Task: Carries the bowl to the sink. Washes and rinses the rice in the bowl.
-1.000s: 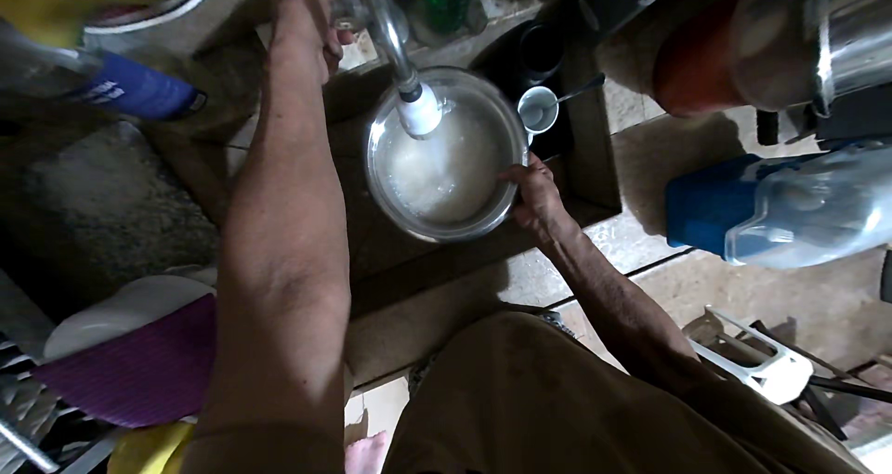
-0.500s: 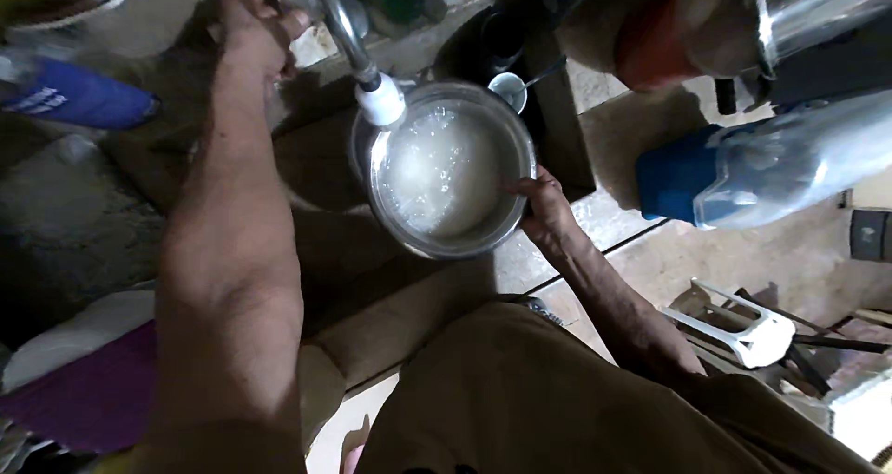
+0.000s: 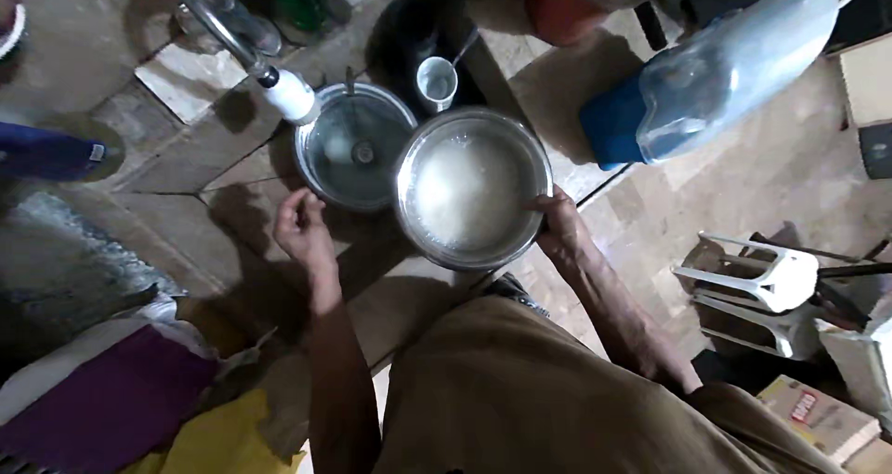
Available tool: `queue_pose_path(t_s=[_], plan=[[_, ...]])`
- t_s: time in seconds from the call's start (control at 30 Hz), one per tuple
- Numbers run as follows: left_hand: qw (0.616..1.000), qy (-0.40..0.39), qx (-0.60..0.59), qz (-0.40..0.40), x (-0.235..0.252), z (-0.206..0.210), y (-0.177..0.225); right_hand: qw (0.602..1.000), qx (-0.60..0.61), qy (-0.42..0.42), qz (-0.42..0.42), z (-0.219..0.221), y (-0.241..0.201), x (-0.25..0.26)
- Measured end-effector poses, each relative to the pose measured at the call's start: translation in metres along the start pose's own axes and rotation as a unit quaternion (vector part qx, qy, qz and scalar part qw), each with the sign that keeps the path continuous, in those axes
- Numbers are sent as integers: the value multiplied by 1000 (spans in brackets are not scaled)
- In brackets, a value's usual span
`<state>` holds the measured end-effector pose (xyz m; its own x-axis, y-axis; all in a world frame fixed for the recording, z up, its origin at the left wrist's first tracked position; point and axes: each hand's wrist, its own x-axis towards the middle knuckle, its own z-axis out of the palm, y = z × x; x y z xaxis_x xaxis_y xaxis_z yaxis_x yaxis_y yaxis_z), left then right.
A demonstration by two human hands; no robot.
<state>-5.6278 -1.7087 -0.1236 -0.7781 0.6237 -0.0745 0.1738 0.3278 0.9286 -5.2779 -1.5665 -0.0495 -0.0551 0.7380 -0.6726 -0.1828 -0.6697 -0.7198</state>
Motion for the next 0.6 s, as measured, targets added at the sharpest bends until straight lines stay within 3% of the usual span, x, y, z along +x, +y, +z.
queue_pose_path(t_s=[0.23,0.43,0.6], plan=[[998,-65,14,4,-98,20,23,1000,16,-13,12,-51,0,0],[983,-183,10,9,-140,58,67,999,0,-40,28,-84,-14,10],[981,-183,-22,-59,-160,82,71,999,12,-44,16,-92,-15,7]])
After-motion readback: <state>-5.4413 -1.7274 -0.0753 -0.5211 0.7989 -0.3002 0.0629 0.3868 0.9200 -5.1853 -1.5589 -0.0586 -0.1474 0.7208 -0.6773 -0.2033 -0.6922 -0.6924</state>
